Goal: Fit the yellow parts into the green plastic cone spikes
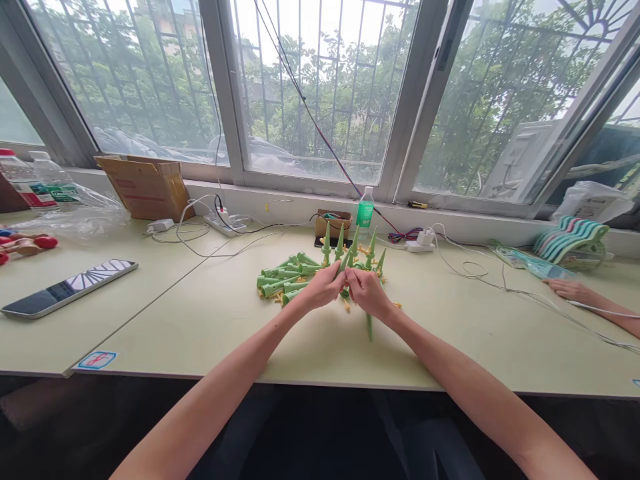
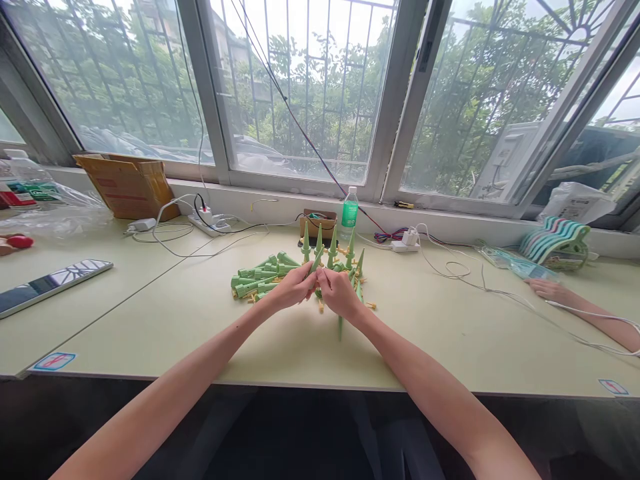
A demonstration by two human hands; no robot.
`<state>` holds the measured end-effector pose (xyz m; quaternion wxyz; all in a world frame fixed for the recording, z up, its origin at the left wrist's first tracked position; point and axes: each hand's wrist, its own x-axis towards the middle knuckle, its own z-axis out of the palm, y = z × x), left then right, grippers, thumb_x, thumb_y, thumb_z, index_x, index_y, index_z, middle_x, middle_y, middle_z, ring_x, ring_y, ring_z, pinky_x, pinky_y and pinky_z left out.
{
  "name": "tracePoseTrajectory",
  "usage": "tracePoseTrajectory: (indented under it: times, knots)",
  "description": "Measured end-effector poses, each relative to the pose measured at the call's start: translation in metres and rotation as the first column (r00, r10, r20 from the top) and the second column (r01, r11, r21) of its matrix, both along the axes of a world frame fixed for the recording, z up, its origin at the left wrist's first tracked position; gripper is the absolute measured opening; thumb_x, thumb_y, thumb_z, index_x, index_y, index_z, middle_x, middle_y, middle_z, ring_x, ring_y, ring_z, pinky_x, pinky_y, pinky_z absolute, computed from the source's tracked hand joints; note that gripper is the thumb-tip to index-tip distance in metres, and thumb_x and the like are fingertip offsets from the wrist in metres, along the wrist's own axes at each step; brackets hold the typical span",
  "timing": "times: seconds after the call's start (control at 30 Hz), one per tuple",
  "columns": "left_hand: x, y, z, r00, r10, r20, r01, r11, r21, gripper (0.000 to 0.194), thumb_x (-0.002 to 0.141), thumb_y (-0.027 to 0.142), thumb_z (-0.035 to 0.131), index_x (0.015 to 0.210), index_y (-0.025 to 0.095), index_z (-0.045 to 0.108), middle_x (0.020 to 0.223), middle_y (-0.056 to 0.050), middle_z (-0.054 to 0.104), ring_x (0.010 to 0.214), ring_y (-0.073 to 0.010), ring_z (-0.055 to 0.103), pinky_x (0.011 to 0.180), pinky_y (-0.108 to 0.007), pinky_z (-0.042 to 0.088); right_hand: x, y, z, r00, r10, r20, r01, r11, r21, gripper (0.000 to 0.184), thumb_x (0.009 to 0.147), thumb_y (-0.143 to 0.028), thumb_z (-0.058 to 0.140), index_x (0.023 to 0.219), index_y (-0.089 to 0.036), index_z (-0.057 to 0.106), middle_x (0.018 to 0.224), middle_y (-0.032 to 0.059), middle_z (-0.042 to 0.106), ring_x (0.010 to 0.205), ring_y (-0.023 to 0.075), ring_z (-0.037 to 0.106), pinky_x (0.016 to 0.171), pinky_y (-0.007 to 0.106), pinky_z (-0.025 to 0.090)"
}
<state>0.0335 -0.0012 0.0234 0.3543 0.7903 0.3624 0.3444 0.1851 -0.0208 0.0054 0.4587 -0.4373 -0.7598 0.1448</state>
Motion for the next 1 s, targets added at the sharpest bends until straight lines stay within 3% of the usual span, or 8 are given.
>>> tracePoseTrajectory:
  times: [0.4,0.77,1.0]
  knots:
    - [0.002,0.002,-0.004,1.0,0.005,0.02,-0.005,1.0,0.028,0.021,0.093,0.039,0.036,0.082,0.021,0.035,0.052,0.007,0.045,0.043,-0.008,0.041,0.045,-0.021,0.031,0.0,0.001,-0.001,0.999,0.022,-0.032,-0.022,1.0,-0.006,0.048,0.099,-0.045,0.031,0.064,-0.019,0.05,0.045,-0.002,0.052,0.041,0.0108,0.047,0.052,0.023,0.039]
    - [0.004,0.008,-0.012,0.988,-0.004,0.156,0.008,1.0,-0.028,0.019,0.094,0.04,0.035,0.09,0.022,0.037,0.053,0.008,0.045,0.035,-0.0083,0.042,0.037,-0.021,0.034,-0.001,-0.003,0.002,0.994,0.082,-0.071,-0.084,0.996,-0.027,0.039,0.098,-0.046,0.034,0.071,-0.021,0.046,0.047,-0.0048,0.05,0.04,0.0096,0.044,0.05,0.022,0.038]
    - [0.006,0.004,-0.005,0.972,0.018,0.233,-0.014,1.0,-0.021,0.028,0.093,0.049,0.038,0.089,0.021,0.041,0.051,0.008,0.043,0.034,-0.0077,0.04,0.035,-0.02,0.031,-0.001,-0.003,0.003,0.996,0.051,-0.075,-0.053,0.998,-0.022,0.036,0.098,-0.046,0.034,0.076,-0.021,0.046,0.051,-0.0046,0.051,0.04,0.0094,0.042,0.047,0.022,0.034]
